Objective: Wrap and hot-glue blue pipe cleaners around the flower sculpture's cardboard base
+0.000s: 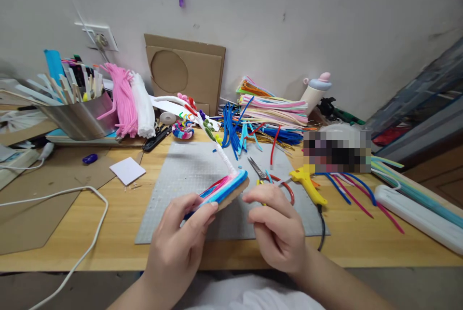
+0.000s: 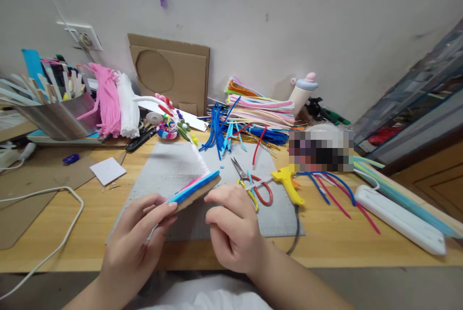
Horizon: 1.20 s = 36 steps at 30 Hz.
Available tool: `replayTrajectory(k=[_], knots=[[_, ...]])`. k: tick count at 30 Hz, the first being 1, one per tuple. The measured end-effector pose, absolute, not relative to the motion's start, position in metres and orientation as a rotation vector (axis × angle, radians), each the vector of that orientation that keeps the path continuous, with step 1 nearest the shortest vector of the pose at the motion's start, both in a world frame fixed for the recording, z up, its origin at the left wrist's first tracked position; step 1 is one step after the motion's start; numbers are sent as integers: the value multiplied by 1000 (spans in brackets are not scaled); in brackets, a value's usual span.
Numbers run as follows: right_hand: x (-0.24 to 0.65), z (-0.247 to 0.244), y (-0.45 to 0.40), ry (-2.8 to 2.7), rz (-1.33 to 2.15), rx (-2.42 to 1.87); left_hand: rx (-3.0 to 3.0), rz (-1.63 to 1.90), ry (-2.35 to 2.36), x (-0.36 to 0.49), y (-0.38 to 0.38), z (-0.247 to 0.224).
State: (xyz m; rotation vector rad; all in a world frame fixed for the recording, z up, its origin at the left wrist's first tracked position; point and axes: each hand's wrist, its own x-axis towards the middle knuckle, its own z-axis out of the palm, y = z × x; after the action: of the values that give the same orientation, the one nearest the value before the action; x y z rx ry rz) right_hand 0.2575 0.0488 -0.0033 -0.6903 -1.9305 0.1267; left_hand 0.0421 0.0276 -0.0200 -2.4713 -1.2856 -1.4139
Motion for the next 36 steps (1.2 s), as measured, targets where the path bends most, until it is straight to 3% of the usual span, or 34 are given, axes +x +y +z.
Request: replayTrajectory(k=[13,16,22,28,36], knots=[[245,21,59,-1921,362,-845,-2482,-1353,-1252,44,25,-20],[245,26,61,-1960,283,-823,-2480,-1347,-1242,45,26,-19],[247,8,56,-1878,286,-797,-2466,-1384,-1258,45,28,-19],[274,-17,68,-1506,412,-1099,-2465,-1466,-1283,41,27,-21],[275,-11,65,-1734,266,-1027,-2439,-1451,-1295,42,27,-20]])
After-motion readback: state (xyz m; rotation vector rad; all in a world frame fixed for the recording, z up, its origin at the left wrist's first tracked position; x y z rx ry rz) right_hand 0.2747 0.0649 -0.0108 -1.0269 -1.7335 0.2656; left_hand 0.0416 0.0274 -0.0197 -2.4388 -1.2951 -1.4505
